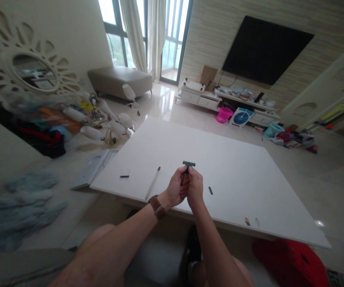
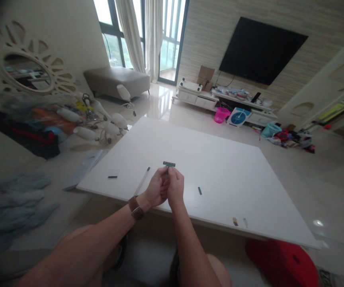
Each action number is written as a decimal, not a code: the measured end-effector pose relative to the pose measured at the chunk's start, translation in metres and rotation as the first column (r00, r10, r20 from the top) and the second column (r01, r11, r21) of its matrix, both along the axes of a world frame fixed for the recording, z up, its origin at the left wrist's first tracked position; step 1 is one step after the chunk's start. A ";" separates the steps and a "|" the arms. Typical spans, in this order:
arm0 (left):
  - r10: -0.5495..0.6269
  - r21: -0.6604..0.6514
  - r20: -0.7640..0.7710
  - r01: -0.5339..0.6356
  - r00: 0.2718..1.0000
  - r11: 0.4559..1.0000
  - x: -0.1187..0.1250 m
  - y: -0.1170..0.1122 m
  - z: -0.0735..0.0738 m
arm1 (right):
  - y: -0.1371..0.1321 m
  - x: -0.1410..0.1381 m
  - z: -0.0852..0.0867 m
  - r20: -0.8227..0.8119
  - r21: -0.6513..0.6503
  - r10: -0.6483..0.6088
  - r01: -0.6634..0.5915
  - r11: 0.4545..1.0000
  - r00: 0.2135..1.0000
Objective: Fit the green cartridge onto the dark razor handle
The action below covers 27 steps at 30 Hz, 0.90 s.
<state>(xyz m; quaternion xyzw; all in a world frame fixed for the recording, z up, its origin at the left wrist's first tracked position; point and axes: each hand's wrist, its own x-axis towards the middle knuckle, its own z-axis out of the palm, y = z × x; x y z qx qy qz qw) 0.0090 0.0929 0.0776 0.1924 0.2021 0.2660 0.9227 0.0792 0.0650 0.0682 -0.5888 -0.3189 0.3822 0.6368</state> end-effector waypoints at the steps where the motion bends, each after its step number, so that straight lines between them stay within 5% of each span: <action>1: -0.001 -0.002 0.001 0.001 1.000 1.000 0.000 0.000 0.000 | 0.000 0.000 0.000 0.000 0.000 -0.001 0.001 1.000 1.000; 14: 0.035 -0.030 -0.004 -0.035 0.999 0.999 0.000 0.001 -0.002 | 0.002 0.000 0.003 0.111 0.135 0.041 -0.056 0.989 0.993; 27: 0.059 -0.103 0.016 -0.057 0.998 0.993 0.000 -0.001 -0.006 | 0.001 -0.001 0.001 0.195 0.096 0.047 -0.067 0.993 0.980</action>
